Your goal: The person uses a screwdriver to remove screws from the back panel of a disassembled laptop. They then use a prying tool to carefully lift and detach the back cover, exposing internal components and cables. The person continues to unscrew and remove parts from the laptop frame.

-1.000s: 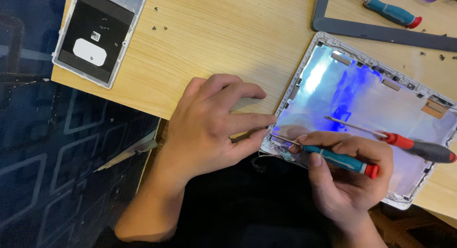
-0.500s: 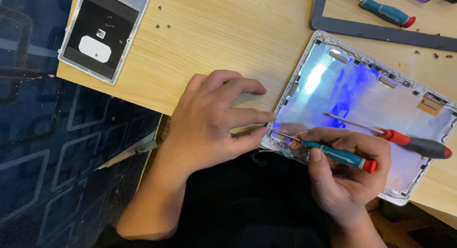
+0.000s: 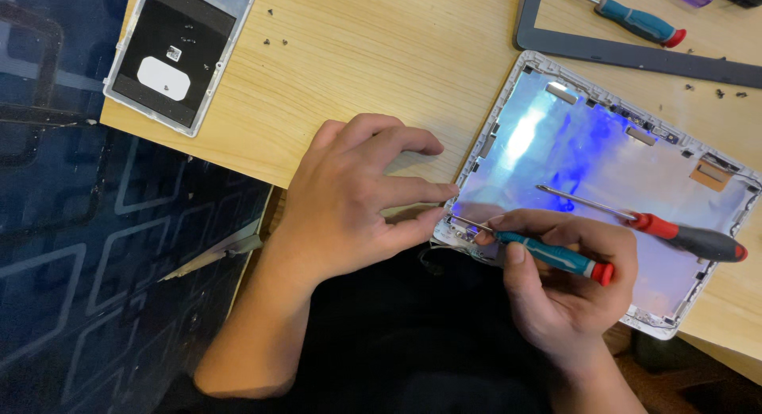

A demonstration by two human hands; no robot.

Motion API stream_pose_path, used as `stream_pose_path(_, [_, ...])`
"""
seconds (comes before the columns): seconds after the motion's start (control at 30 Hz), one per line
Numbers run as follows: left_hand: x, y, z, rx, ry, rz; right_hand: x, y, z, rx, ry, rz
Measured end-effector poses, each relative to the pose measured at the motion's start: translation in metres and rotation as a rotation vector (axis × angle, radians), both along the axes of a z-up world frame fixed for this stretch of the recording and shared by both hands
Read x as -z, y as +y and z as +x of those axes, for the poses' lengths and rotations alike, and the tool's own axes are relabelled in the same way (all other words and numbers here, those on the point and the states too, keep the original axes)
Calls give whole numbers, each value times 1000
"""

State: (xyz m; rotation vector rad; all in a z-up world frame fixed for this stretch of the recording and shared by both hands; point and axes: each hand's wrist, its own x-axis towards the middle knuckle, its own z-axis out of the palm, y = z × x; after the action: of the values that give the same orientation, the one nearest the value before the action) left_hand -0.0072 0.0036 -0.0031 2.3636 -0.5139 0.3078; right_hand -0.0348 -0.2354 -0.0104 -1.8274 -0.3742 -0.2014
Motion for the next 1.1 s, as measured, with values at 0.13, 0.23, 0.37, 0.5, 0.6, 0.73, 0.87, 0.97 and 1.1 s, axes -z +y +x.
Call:
stream_pose_path(0.13, [1, 0, 0, 1, -10, 7, 2, -1, -1, 20, -13, -17])
stream_pose_path(0.23, [0, 0, 0, 1, 2, 8, 3, -2, -1, 23, -17, -1])
stream_pose_path(0.37, [0, 0, 0, 3, -7, 5, -2, 1, 0, 21, -7, -19])
stream_pose_path(0.5, [0, 1, 0, 11, -1, 10, -13, 6, 0, -47, 66, 3])
stream_pose_path(0.6, [-4, 3, -1, 40, 51, -9, -41, 3, 0, -57, 117, -358])
stream_pose_path(0.73, [-3, 9, -1, 97, 92, -7, -78, 5, 17, -16, 264, -766])
stream_pose_path(0.87, [0, 10, -1, 145, 79, 48, -104, 7, 37, -364, 298, -866])
stream_pose_path(0.97, [0, 9, -1, 136, 71, 51, -98, 9, 51, -498, 344, -1028])
stream_pose_path(1.1, [-1, 6, -1, 129, 92, 58, -108, 38, 60, -639, 568, -1298])
